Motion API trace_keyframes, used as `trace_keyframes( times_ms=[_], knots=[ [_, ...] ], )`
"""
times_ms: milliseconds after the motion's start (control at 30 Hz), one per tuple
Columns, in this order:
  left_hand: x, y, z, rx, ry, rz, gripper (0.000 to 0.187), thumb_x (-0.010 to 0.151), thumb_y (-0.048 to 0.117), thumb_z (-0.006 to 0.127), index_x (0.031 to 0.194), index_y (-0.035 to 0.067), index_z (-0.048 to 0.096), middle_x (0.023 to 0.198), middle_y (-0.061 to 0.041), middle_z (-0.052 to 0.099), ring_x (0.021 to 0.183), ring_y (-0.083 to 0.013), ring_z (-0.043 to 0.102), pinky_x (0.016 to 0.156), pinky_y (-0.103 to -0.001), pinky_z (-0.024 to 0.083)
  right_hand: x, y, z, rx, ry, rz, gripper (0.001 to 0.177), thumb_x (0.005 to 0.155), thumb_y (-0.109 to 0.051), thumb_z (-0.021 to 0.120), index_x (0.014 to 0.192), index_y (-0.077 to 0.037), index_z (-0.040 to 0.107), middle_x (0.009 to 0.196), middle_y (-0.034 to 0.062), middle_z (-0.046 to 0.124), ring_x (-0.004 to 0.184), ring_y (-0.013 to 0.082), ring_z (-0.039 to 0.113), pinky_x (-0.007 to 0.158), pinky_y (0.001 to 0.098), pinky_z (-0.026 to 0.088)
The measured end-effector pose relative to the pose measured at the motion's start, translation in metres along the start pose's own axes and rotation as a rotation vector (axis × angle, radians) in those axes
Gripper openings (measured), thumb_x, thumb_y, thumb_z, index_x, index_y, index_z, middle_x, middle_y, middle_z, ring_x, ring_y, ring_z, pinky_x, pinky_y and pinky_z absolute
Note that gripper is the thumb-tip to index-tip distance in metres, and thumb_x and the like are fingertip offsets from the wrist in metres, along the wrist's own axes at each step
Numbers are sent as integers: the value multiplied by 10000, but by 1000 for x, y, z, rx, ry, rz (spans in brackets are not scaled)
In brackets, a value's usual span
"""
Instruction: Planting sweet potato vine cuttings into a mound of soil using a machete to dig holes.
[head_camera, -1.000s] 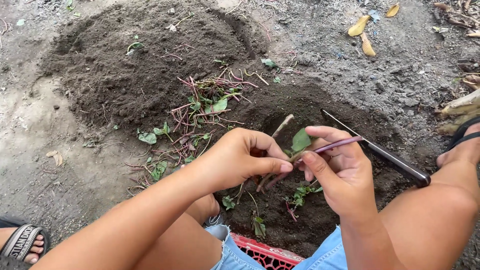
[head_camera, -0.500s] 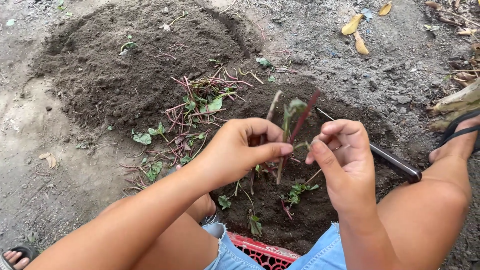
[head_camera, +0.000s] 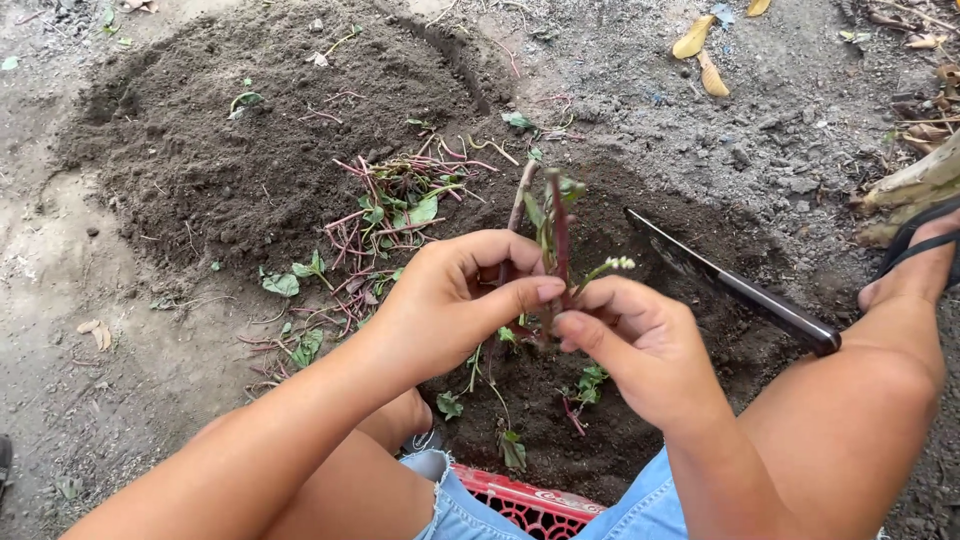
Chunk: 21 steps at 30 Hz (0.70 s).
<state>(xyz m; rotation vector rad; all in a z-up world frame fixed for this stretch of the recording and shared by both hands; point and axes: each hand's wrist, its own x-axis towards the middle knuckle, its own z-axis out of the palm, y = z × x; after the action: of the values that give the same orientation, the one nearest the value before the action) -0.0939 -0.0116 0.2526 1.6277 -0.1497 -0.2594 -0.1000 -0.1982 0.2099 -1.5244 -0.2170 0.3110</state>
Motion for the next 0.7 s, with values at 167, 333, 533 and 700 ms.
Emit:
trace_keyframes(
  times_ms=[167,333,533,700],
  knots=[
    [-3,10,-6,-84,-152,-92,144,886,189,504,772,104,483,668,-4,529,569,-95,537,511,-211,428,5,-5,-15,-15,242,-176,87,838,-33,595,920,-6,595,925,103,642,657,146,596,655,219,532],
    [-4,12,-7,-370,-465,-276,214,888,204,396,706,91,386,686,-72,475,584,-141,456,557,-252,386,6,-14,-23,-3,254,-256,67,886,-53,533,922,-5,562,1055,187,618,1107,259,607,726,277,602],
    [-1,24,-6,40,-550,-439,281,831,215,370,684,54,546,644,-32,492,616,-123,472,561,-259,400,6,-3,-25,23,26,-42,128,760,38,625,882,20,659,889,135,701,813,174,664,758,259,551],
    [0,10,-13,-31,-518,-452,197,889,223,428,797,76,522,729,-24,504,744,-162,652,564,-233,443,11,12,-28,47,41,65,135,749,-8,655,876,39,661,835,143,699,703,164,644,635,245,556]
  ],
)
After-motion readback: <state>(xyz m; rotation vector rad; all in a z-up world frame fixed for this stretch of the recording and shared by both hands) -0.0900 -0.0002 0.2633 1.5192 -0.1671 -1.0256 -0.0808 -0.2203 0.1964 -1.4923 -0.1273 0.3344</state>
